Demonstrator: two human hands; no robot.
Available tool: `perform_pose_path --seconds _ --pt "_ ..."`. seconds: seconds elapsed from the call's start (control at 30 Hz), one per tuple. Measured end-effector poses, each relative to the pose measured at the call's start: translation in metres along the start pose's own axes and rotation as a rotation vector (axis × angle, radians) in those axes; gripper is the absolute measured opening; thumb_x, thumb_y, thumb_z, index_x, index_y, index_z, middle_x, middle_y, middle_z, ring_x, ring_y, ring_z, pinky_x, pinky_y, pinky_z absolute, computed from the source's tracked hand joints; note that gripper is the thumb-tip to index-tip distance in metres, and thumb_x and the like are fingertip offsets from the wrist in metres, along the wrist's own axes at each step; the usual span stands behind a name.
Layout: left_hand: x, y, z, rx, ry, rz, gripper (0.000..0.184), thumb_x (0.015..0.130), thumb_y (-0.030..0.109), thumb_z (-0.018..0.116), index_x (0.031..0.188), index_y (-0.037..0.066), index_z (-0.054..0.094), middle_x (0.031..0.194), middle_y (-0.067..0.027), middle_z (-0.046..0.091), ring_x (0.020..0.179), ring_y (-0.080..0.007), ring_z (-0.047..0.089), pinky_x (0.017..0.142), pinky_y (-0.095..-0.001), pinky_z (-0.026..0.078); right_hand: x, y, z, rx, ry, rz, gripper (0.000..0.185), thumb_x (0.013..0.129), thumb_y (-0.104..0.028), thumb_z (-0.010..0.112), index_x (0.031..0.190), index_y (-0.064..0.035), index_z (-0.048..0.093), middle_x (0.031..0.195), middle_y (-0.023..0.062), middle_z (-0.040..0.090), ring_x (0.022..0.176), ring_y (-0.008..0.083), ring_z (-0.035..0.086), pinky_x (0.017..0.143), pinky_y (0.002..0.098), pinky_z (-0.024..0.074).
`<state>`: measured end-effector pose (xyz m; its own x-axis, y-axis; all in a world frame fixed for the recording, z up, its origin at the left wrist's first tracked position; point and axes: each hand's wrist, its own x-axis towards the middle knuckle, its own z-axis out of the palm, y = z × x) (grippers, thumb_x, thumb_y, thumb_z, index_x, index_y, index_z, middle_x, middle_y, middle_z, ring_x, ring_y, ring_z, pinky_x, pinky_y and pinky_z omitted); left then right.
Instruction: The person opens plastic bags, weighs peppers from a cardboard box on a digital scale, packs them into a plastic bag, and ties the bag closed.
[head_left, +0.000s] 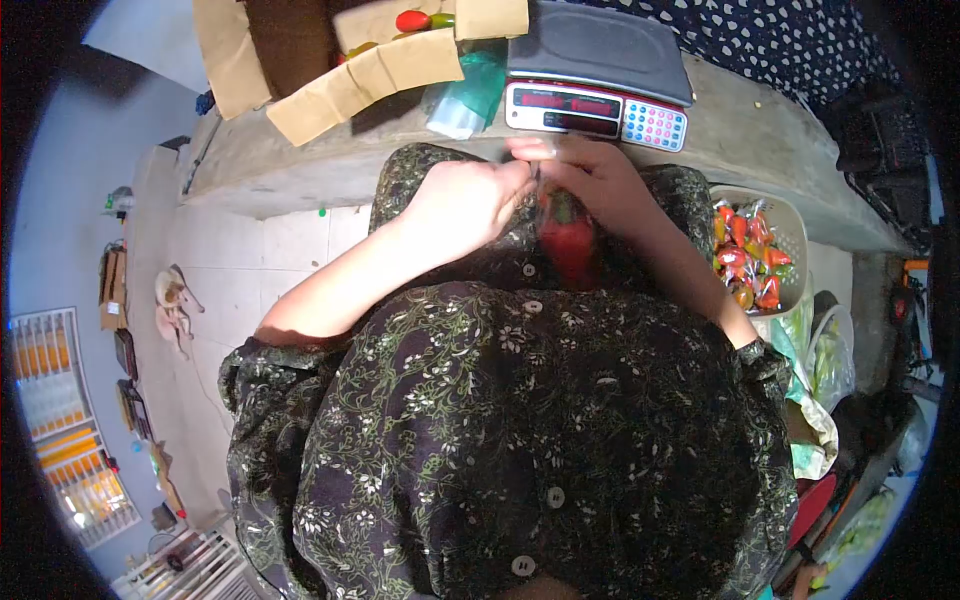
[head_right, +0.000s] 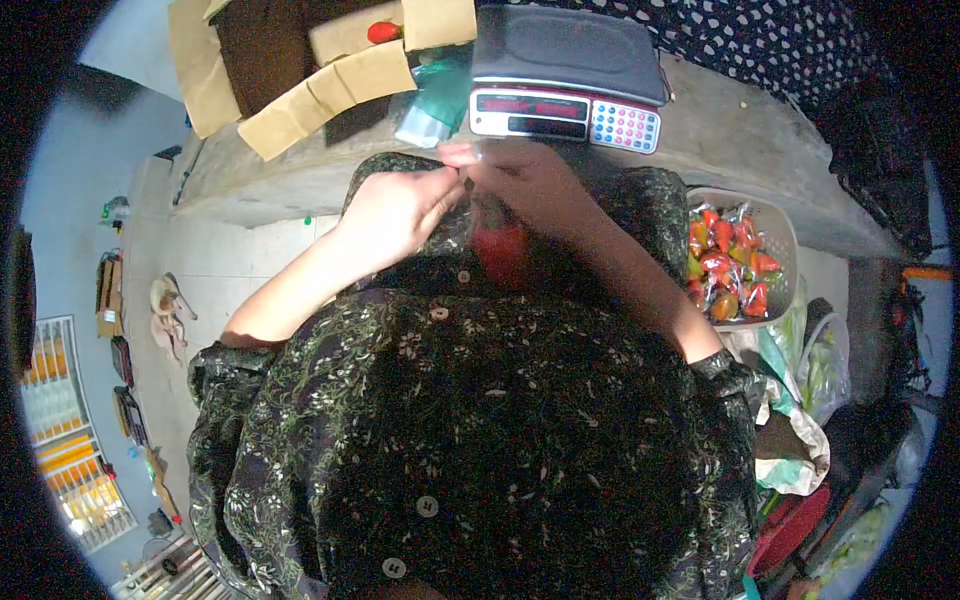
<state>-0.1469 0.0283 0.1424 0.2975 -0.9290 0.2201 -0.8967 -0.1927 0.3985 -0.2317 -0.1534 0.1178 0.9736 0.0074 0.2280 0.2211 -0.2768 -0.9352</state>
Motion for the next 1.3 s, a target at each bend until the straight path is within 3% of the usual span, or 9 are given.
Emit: perform_pose_path --seconds 0.17,0.4,0.47,0.6,0.67,0.9,1.03,1.17,1.3 --pt "0.014 -0.005 -0.03 -2.014 -0.067 -0.484 0.015 0.094 0.018 0.047 0.083 0.008 0.048 0.062 0.0077 0.032 0.051 -0.0035 0.032 0.047 -0.0191 0.032 0.037 -0.028 -0.001 -1.001 0.33 -0.463 0.038 0.081 -0.022 0.055 0.118 -0.0161 0.058 0.086 -0.0003 0.059 0.084 0.0202 0.054 0.08 0.0442 0.0339" --pt "-0.002 0.029 -0.027 -0.738 0.764 0.158 0.023 0.096 0.02 0.044 0.087 0.0 0.05 0.085 -0.0109 0.054 0.081 -0.0214 0.056 0.074 -0.0322 0.045 0.043 -0.081 0.019 -0.744 0.417 -0.715 0.053 0.068 -0.018 0.063 0.12 -0.0124 0.057 0.088 0.0003 0.058 0.077 0.0211 0.053 0.07 0.0418 0.0374" --pt "-0.014 0.011 -0.037 0.024 0.61 0.259 0.013 0.088 0.006 0.049 0.084 0.003 0.061 0.093 -0.0082 0.062 0.091 -0.0239 0.058 0.085 -0.0384 0.045 0.043 -0.074 0.024 -0.675 0.365 -0.796 0.053 0.069 -0.019 0.064 0.121 -0.0119 0.056 0.08 0.0031 0.058 0.071 0.0236 0.054 0.065 0.0427 0.0398" --pt "0.004 -0.039 -0.039 0.388 0.817 0.366 0.011 0.073 0.023 0.064 0.084 0.022 0.062 0.1 0.0034 0.063 0.111 -0.0195 0.052 0.107 -0.0562 0.009 0.051 -0.056 0.014 -0.802 0.068 -0.421 0.044 0.08 -0.026 0.057 0.122 -0.012 0.055 0.06 0.009 0.049 0.058 0.0275 0.055 0.052 0.036 0.0445" --pt "0.007 -0.044 -0.056 0.568 0.647 0.329 0.01 0.074 0.025 0.063 0.082 0.02 0.062 0.09 0.0044 0.062 0.101 -0.0173 0.056 0.103 -0.0493 0.024 0.036 -0.048 0.012 -0.79 0.206 -0.667 0.038 0.085 -0.023 0.051 0.121 -0.013 0.056 0.07 0.0069 0.053 0.066 0.0251 0.056 0.062 0.0386 0.0451" --pt "0.015 -0.039 -0.046 0.259 0.175 0.054 0.018 0.089 0.021 0.054 0.078 0.006 0.055 0.06 -0.0086 0.049 0.055 -0.0245 0.052 0.054 -0.0355 0.044 0.03 -0.039 -0.004 -1.15 0.108 -0.47 0.029 0.085 -0.019 0.048 0.109 -0.0103 0.061 0.089 0.0031 0.056 0.086 0.022 0.053 0.076 0.0408 0.0366" --pt "0.01 -0.039 -0.009 -2.01 -0.208 -0.52 0.025 0.096 0.024 0.046 0.078 0.007 0.049 0.066 0.0 0.05 0.064 -0.0195 0.055 0.06 -0.0309 0.048 0.028 -0.024 0.009 -1.094 0.117 -0.424 0.031 0.078 -0.013 0.051 0.106 -0.0013 0.059 0.09 0.0064 0.056 0.086 0.0234 0.053 0.077 0.0413 0.0368" --pt "0.015 -0.013 -0.012 -1.818 0.331 -0.462 0.026 0.098 0.024 0.041 0.082 0.005 0.048 0.088 -0.0086 0.054 0.088 -0.0209 0.057 0.082 -0.0364 0.051 0.035 -0.016 0.016 -0.779 0.114 -0.377 0.061 0.061 -0.007 0.059 0.12 0.0041 0.049 0.101 0.0142 0.051 0.091 0.0329 0.051 0.079 0.0427 0.0414" --pt "0.007 -0.013 -0.008 -0.384 0.669 0.014 0.021 0.095 0.013 0.043 0.094 -0.002 0.058 0.095 -0.0086 0.059 0.09 -0.0173 0.058 0.08 -0.0298 0.045 0.04 -0.033 0.023 -0.438 0.174 -0.499 0.074 0.062 -0.005 0.057 0.132 0.0047 0.036 0.119 0.0244 0.045 0.11 0.0397 0.047 0.096 0.0435 0.0384"
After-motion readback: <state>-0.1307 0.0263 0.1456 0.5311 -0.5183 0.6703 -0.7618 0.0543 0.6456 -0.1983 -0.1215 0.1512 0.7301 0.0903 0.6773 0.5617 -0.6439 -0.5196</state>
